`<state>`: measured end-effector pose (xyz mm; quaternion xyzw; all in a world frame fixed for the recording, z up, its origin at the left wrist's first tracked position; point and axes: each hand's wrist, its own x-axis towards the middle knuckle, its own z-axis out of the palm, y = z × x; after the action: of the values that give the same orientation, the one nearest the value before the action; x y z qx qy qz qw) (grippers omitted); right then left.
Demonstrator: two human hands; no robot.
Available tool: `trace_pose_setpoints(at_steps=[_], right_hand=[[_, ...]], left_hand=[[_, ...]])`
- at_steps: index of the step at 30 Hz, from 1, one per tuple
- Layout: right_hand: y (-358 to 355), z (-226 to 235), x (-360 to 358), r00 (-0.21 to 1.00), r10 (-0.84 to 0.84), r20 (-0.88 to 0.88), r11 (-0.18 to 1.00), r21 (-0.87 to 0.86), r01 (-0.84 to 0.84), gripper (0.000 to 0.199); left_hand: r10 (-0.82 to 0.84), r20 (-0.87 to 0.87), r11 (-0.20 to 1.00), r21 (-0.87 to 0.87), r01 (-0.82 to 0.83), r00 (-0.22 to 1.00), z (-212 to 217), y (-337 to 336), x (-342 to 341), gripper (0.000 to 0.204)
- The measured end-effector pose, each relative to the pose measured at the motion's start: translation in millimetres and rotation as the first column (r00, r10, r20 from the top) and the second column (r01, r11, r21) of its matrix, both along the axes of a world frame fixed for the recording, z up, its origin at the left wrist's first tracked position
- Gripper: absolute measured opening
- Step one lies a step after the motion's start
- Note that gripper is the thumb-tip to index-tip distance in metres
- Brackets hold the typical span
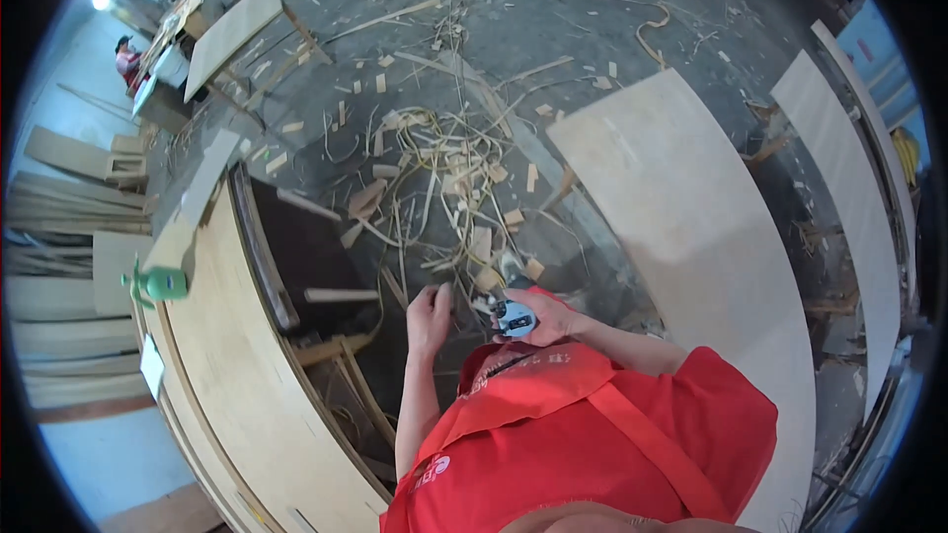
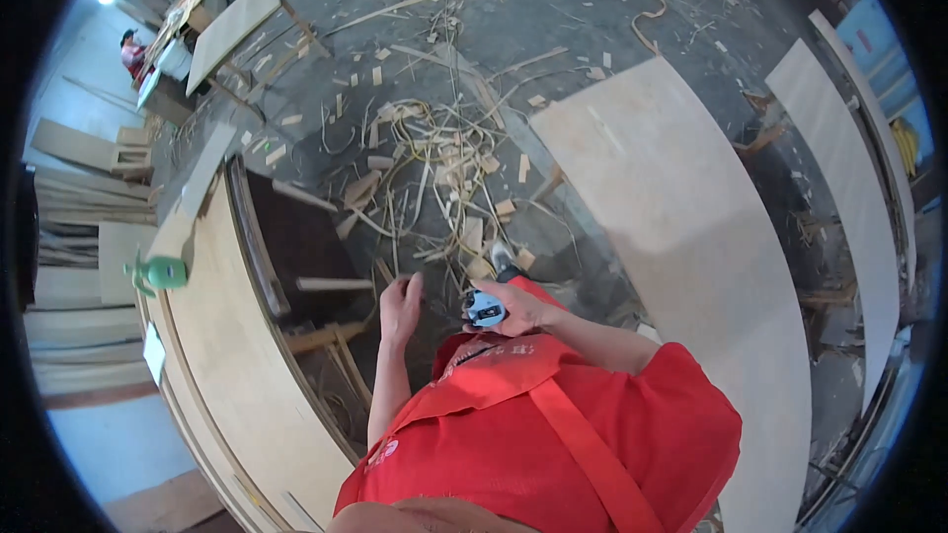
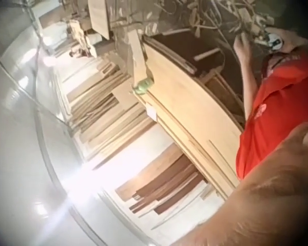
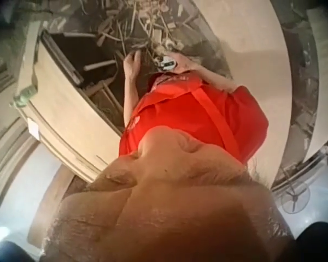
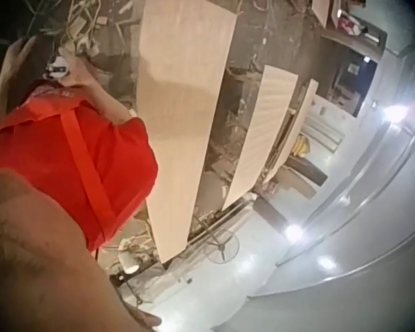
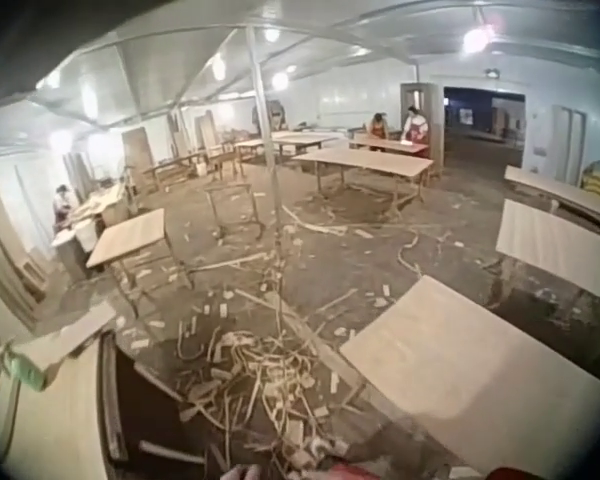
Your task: Organizing wood veneers and transporting curved wood components in a factory.
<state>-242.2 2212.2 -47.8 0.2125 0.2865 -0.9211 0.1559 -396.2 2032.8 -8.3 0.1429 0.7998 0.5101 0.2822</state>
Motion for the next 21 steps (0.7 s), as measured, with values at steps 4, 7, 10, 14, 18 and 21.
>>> trace_pose_setpoints(at_steps=[4, 7, 10, 14, 18, 21], right_hand=[[67.3, 27.6, -116.1, 0.998, -0.048, 0.038, 0.926, -0.372, 0.058, 0.042], [135.0, 58.2, -182.7, 0.995, -0.097, -0.02, 0.943, -0.321, 0.086, 0.046], [171.3, 51.5, -237.6, 0.998, -0.066, -0.007, 0.932, -0.358, 0.059, 0.045], [211.9, 37.8, -288.0, 0.942, -0.312, 0.121, 0.926, -0.183, 0.331, 0.045], [254.2, 34.5, -340.7, 0.795, -0.55, 0.254, 0.812, -0.057, 0.58, 0.033], [264.4, 47.1, -394.1, 0.69, -0.678, 0.254, 0.72, 0.037, 0.693, 0.031]], left_hand=[[0.148, 0.02, 0.935, -0.328, -0.134, 0.989, -130.8, -54.0, -93.3, 0.042], [-0.276, -0.068, 0.804, -0.563, 0.191, 0.959, -220.0, -125.0, -123.8, 0.039], [-0.281, -0.544, 0.902, -0.432, 0.024, 0.791, -276.8, -87.2, -193.8, 0.037], [-0.383, -0.677, 0.924, -0.264, 0.278, 0.629, -307.4, 11.3, -346.2, 0.036], [-0.413, -0.791, 0.851, -0.159, 0.501, 0.45, -305.3, 71.7, -507.7, 0.035], [-0.389, -0.858, 0.758, -0.09, 0.645, 0.337, -284.9, 126.0, -616.6, 0.035]])
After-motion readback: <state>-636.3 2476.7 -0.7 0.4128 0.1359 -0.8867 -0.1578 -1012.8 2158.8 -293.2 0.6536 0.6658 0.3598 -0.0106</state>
